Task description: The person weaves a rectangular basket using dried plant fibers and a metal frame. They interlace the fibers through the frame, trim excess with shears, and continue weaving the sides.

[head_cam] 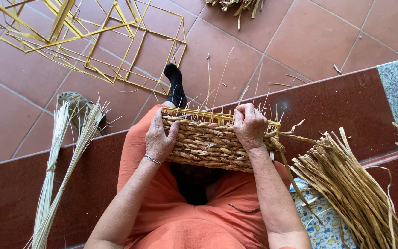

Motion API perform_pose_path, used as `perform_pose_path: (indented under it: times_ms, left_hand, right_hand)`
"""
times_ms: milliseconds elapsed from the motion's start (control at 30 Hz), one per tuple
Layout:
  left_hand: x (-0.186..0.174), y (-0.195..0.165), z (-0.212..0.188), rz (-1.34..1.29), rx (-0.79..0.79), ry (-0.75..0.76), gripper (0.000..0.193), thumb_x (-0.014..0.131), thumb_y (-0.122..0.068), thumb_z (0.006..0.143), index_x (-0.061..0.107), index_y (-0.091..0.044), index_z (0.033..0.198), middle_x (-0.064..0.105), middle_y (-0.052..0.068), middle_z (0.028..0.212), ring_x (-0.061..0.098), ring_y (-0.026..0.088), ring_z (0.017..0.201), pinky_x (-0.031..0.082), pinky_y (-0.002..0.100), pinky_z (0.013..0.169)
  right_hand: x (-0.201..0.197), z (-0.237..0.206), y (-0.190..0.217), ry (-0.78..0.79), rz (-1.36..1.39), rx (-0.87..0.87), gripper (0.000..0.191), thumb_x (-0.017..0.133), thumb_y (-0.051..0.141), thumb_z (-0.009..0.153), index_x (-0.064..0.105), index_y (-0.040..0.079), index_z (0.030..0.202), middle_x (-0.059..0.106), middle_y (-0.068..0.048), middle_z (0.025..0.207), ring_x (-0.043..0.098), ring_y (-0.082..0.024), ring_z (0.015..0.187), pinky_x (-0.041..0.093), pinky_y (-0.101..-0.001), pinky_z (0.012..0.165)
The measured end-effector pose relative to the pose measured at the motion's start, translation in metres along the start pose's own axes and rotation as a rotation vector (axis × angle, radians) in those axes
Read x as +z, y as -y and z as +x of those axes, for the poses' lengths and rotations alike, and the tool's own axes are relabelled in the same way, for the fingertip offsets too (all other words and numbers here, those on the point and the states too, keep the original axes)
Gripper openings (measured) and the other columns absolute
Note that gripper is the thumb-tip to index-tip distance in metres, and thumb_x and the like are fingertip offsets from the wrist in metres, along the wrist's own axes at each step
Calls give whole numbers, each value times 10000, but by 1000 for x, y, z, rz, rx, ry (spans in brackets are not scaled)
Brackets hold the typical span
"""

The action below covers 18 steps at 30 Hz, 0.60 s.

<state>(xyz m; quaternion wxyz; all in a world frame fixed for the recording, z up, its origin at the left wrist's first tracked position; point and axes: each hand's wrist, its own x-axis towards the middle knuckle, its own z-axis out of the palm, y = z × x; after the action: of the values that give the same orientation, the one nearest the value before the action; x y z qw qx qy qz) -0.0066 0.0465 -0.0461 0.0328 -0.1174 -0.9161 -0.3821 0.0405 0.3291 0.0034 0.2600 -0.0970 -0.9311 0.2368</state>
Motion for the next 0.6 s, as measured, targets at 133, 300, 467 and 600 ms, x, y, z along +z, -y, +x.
perform_pose_path:
  times_ms: [133, 300, 467, 600]
  left_hand:
    - [0, -1, 1, 9, -4, -12, 727, 623, -445, 987, 393, 10, 1506, 629, 274, 1282, 660, 428, 1119, 551, 488, 906]
    - [-3, -3, 1, -13, 27, -14, 717, 624, -444, 1001, 394, -3, 1517, 623, 271, 1315, 656, 424, 1146, 553, 485, 914]
    - [-4, -7, 2, 19, -56, 57, 727, 606, -458, 991, 379, -15, 1520, 623, 256, 1288, 667, 400, 1118, 555, 482, 892]
    - [-5, -9, 2, 32, -55, 46, 742, 608, -470, 985, 377, -11, 1522, 625, 251, 1285, 669, 403, 1107, 554, 487, 888]
  right_hand:
    - [-13, 11, 8, 79, 55, 28, 92, 759, 123, 923, 678, 79, 918, 724, -66, 755, 708, -197, 663, 563, -359, 601]
    - [-69, 19, -15, 179, 568, 324, 249, 677, 114, 955, 659, 65, 1198, 756, -34, 1017, 723, -109, 793, 590, -251, 600]
    - [-103, 16, -43, 195, 428, 393, 115, 698, 158, 1012, 762, 73, 1056, 766, -38, 920, 727, -108, 807, 632, -246, 648]
    - [-89, 8, -32, 435, 286, 338, 126, 768, 176, 908, 797, 111, 1012, 785, -30, 862, 729, -140, 742, 605, -302, 677]
